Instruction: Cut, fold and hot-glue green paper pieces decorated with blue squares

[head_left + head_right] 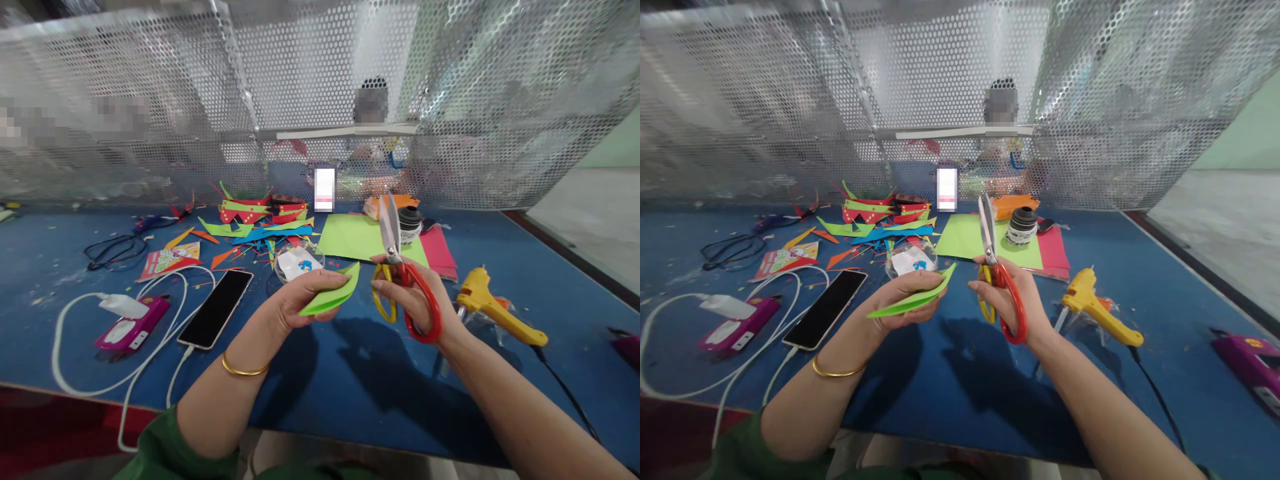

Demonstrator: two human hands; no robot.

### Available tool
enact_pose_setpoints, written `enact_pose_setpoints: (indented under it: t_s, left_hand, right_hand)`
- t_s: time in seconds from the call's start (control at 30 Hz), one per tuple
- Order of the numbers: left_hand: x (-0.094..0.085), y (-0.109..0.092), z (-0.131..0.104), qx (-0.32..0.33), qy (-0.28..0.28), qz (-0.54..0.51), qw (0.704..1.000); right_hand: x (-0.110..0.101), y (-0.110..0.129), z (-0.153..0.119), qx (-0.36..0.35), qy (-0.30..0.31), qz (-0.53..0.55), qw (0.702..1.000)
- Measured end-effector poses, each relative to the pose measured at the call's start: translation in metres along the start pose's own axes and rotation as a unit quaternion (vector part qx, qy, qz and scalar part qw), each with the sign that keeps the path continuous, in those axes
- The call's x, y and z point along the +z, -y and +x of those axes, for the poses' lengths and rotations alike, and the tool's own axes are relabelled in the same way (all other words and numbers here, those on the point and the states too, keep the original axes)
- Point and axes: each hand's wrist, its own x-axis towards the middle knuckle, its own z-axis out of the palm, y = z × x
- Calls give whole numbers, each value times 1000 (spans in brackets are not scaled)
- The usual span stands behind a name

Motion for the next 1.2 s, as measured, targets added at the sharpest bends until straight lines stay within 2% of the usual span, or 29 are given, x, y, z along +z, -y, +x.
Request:
enact_pose_setpoints:
  t_s: [0.1, 0.17, 0.27, 0.4, 0.63, 0.9, 1.03, 1.13, 1.2]
  left_hand:
    - [4, 5, 1, -32, 75, -45, 996]
    - [6, 8, 3, -48, 94, -62, 993]
    - [8, 11, 6, -62, 85, -64, 992]
    - [9, 12, 8, -44, 54, -31, 997]
    - [11, 12, 9, -20, 15, 1, 1000]
    - [4, 12, 13, -17, -11, 15, 1000]
    - [2, 14, 16, 18, -65, -11, 998]
    - [2, 15, 18, 94, -118, -56, 987]
    - [2, 15, 17, 116, -119, -62, 984]
  right_hand:
    - [4, -3, -2, -38, -21, 47, 998]
    - [5, -4, -3, -55, -16, 55, 997]
    - [5, -3, -4, -43, 27, 53, 997]
    - [5, 0, -4, -18, 78, 80, 994]
    - [6, -1, -5, -16, 49, 51, 997]
    - [-6, -10, 9, -5, -2, 86, 996]
    - [-16, -14, 12, -2, -37, 90, 995]
    - [-22, -8, 16, -19, -119, 84, 989]
    - [-23, -3, 26, -32, -192, 97, 976]
